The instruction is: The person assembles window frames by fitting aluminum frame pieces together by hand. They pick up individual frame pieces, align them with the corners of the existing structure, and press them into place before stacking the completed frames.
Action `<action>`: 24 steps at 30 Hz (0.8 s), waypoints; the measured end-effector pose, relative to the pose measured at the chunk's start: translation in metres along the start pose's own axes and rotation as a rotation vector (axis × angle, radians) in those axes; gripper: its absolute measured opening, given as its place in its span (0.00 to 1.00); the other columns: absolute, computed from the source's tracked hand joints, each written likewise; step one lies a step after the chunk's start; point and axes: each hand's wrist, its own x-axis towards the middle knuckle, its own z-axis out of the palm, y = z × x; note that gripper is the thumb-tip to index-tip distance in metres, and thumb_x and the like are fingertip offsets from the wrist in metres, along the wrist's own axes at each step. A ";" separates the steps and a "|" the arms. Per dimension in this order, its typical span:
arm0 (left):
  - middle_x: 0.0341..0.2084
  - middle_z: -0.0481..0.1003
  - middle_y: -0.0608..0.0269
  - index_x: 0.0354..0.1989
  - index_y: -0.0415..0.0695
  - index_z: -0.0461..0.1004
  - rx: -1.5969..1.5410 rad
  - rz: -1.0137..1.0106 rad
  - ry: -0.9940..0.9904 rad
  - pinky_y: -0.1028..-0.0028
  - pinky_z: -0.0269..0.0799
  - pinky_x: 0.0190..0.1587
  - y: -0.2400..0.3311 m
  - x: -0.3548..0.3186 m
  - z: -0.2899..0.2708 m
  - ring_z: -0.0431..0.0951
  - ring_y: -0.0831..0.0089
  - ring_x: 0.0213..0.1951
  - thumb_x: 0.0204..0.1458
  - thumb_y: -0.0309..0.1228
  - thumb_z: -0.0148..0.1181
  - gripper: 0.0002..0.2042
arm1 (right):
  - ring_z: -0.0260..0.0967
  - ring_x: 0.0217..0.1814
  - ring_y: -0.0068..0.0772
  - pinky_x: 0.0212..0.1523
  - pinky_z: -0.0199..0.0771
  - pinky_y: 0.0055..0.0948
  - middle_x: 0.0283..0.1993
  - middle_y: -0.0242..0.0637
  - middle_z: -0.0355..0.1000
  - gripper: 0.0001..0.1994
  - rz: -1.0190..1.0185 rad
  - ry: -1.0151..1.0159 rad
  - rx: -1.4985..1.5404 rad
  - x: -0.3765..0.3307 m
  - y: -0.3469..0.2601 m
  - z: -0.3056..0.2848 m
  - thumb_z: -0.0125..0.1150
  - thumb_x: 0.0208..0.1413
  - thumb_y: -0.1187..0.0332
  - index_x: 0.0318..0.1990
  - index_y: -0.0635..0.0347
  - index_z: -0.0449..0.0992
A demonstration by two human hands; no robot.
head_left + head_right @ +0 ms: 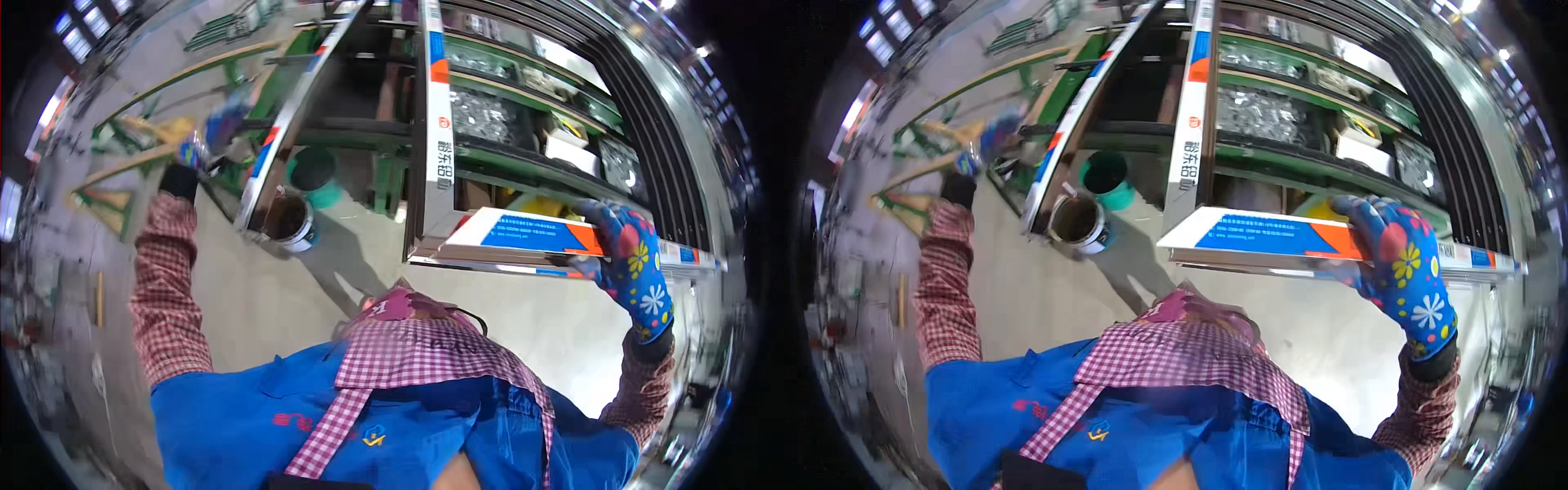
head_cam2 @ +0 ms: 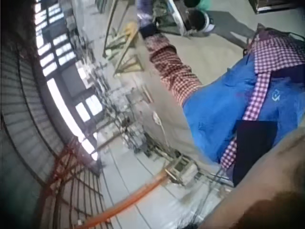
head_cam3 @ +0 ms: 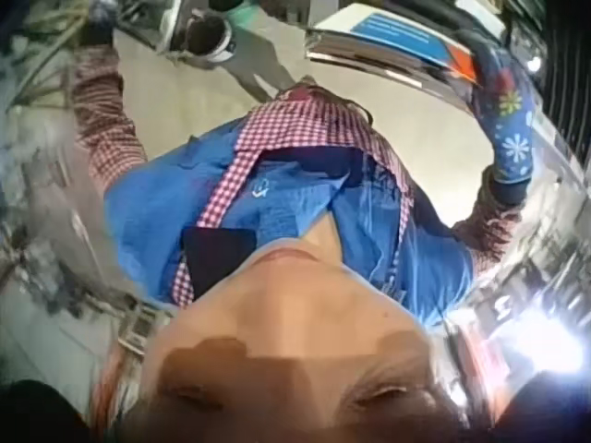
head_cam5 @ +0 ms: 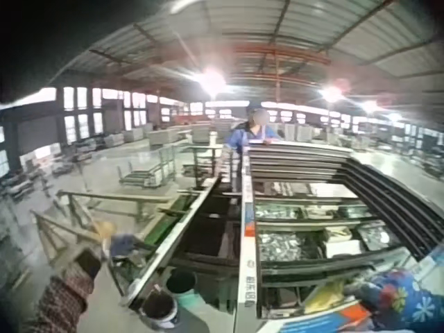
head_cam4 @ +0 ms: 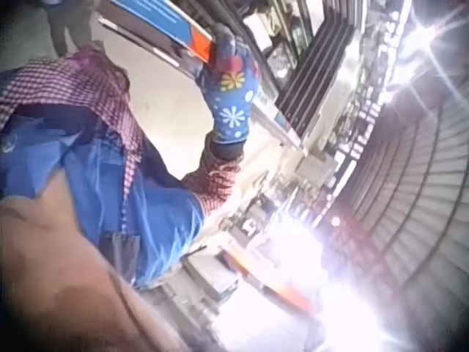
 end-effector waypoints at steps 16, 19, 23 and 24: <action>0.39 0.77 0.56 0.45 0.38 0.75 -0.661 -0.497 -0.345 0.70 0.74 0.47 0.069 -0.006 0.170 0.78 0.71 0.41 0.56 0.27 0.53 0.11 | 0.69 0.34 0.46 0.36 0.70 0.37 0.31 0.40 0.71 0.24 0.074 -0.008 0.130 0.014 -0.006 -0.005 0.76 0.29 0.55 0.30 0.61 0.74; 0.41 0.77 0.56 0.49 0.36 0.72 -0.530 -0.075 -0.252 0.71 0.73 0.50 0.161 0.032 0.133 0.77 0.70 0.44 0.59 0.28 0.49 0.13 | 0.69 0.33 0.46 0.36 0.70 0.36 0.30 0.40 0.70 0.25 0.038 -0.015 0.059 0.008 -0.007 -0.008 0.77 0.27 0.55 0.30 0.61 0.74; 0.47 0.75 0.52 0.53 0.33 0.69 -1.087 -0.206 -0.271 0.68 0.68 0.58 0.243 0.072 0.100 0.75 0.65 0.51 0.61 0.31 0.49 0.16 | 0.69 0.32 0.44 0.32 0.67 0.37 0.28 0.38 0.69 0.24 0.036 -0.061 0.067 0.025 -0.001 -0.002 0.76 0.25 0.54 0.27 0.59 0.72; 0.52 0.71 0.51 0.57 0.38 0.65 -0.941 0.031 -0.343 0.69 0.68 0.57 0.256 0.085 0.095 0.74 0.65 0.52 0.63 0.34 0.45 0.18 | 0.68 0.31 0.45 0.31 0.66 0.38 0.27 0.38 0.68 0.24 0.069 -0.058 0.073 0.024 -0.006 -0.004 0.76 0.25 0.54 0.26 0.58 0.71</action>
